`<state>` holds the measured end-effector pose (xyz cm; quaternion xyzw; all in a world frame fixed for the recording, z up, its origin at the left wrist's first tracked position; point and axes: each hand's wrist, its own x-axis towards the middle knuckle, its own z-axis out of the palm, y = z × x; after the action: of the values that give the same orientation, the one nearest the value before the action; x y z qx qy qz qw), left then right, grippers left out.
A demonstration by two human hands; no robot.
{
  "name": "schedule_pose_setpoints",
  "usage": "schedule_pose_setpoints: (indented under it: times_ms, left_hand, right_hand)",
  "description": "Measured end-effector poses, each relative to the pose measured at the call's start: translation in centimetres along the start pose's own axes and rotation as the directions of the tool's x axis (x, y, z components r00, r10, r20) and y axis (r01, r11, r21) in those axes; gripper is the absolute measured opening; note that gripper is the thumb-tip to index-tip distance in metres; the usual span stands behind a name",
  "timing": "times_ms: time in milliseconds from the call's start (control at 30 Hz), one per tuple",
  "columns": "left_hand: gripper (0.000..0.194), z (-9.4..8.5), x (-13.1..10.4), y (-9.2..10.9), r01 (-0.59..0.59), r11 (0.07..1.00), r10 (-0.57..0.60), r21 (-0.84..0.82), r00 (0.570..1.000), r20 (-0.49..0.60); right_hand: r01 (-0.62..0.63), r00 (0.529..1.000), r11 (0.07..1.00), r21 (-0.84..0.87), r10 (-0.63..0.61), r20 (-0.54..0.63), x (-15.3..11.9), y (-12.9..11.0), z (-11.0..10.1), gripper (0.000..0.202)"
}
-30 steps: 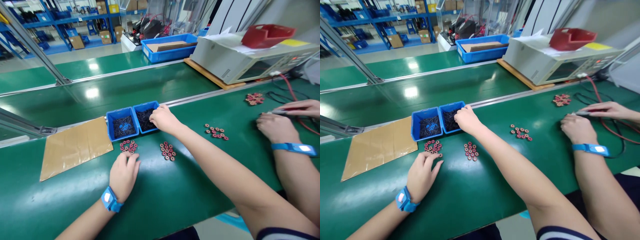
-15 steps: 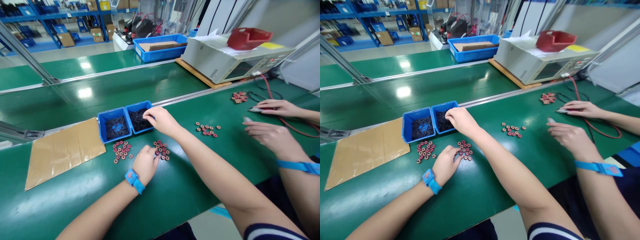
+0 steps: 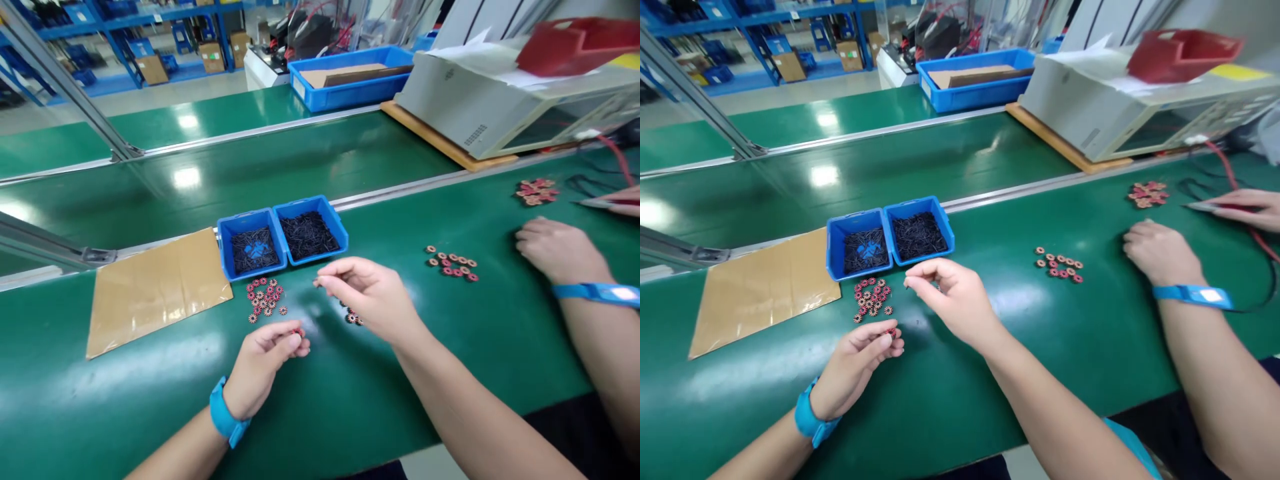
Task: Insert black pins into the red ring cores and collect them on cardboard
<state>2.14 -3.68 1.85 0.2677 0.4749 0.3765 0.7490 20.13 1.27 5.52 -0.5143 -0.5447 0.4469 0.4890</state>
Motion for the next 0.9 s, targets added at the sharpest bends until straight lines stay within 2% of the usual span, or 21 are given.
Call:
schedule_pose_setpoints:
  times_ms: [167,333,433,600,800,900]
  left_hand:
    - [0.026,-0.1,0.6,0.0,-0.004,0.989,0.011,-0.15,0.999,0.047]
    - [0.025,-0.4,0.8,-0.1,-0.012,0.979,0.03,-0.203,0.996,0.089]
    - [0.023,-0.5,0.9,-0.3,-0.021,0.975,0.04,-0.219,0.996,0.083]
    - [0.022,-0.6,1.0,-0.2,-0.04,0.974,0.055,-0.221,0.997,0.061]
    - [0.023,-0.8,1.0,-0.4,-0.052,0.981,0.061,-0.185,0.997,0.043]
    - [0.024,-0.8,1.0,-0.4,-0.063,0.981,0.068,-0.181,0.997,0.022]
  right_hand:
    - [-0.054,0.996,0.998,0.007,0.054,0.072,-0.9,0.5,1.0,0.01]
    - [-0.137,0.986,0.987,0.083,0.129,0.104,-1.0,0.8,1.4,0.015]
    - [-0.16,0.982,0.983,0.09,0.149,0.114,-1.0,0.8,1.7,0.012]
    - [-0.125,0.984,0.988,0.092,0.111,0.141,-1.0,1.1,1.8,0.007]
    - [-0.094,0.995,0.996,0.011,0.093,0.042,-0.5,1.5,1.0,0.011]
    - [-0.134,0.981,0.99,-0.038,0.138,0.138,-0.5,1.5,0.7,0.016]
